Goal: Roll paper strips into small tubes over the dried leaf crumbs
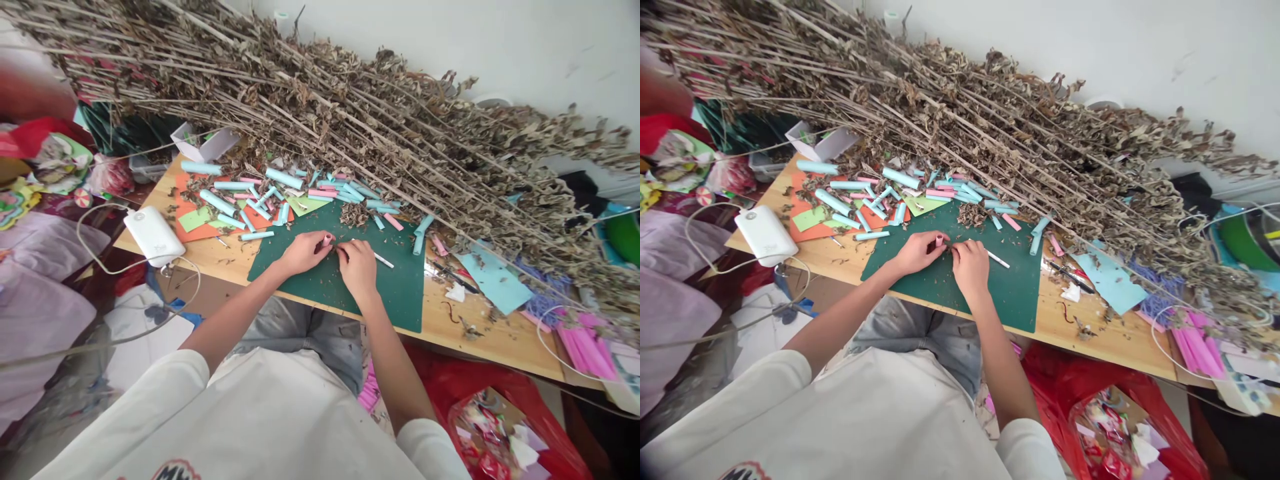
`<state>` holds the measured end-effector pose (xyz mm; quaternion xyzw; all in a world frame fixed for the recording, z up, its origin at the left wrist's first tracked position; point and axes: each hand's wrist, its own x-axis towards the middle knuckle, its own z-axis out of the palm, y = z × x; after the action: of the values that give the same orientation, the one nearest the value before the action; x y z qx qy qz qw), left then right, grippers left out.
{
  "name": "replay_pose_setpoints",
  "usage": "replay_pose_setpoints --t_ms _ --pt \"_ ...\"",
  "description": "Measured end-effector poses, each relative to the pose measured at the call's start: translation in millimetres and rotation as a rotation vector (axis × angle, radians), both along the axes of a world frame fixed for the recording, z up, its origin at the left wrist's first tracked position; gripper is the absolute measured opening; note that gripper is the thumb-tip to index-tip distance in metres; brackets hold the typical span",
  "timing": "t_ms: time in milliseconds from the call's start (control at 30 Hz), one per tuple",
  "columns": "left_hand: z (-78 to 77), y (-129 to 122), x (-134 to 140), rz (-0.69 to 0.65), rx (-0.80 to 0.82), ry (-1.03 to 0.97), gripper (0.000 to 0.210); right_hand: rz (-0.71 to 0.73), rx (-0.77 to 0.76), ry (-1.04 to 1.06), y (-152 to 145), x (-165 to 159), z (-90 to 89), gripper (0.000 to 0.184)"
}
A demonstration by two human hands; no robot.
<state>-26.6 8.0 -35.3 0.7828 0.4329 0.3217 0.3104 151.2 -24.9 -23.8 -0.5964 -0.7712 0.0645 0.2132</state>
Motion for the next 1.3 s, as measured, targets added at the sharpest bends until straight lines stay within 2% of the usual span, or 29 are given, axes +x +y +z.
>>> replay_pose_setpoints --t_ms 133,333,467,667,867,1033,1200,1300 --pt "-2.5 1.6 0.5 -0.024 0.013 -0.010 0.020 -0.006 0.034 0.199 -3.6 -0.9 -0.2 0.021" --pt "-2.8 2.4 0.2 -0.043 0.018 0.001 0.022 -0.108 0.030 0.402 -9.0 -5.9 -3.3 0.017" --pt "-1.0 1.1 -0.5 -0.058 0.021 -0.012 0.023 -0.157 0.066 0.394 -9.1 -8.8 -5.9 0.017" --pt "-0.7 1.1 -0.6 -0.052 0.009 0.011 0.027 -0.135 0.100 0.282 -9.5 -15.7 -6.4 0.021" --pt "-2.8 2.8 -1.2 -0.043 0.011 0.021 0.027 -0.096 0.069 0.515 -11.6 -20.0 -7.1 0.023" --pt "-1.7 3.0 -1.6 -0.058 -0.010 0.013 0.030 -0.054 0.108 0.494 -8.9 -18.0 -7.7 0.019" --pt "-2.6 1.8 -1.3 -0.104 0.051 0.017 0.031 -0.174 0.152 0.602 -9.7 -11.2 10.7 0.019" --pt "-3.4 2.2 -1.6 -0.123 0.093 0.029 0.031 -0.132 0.143 0.673 -12.2 -11.9 27.9 0.017"
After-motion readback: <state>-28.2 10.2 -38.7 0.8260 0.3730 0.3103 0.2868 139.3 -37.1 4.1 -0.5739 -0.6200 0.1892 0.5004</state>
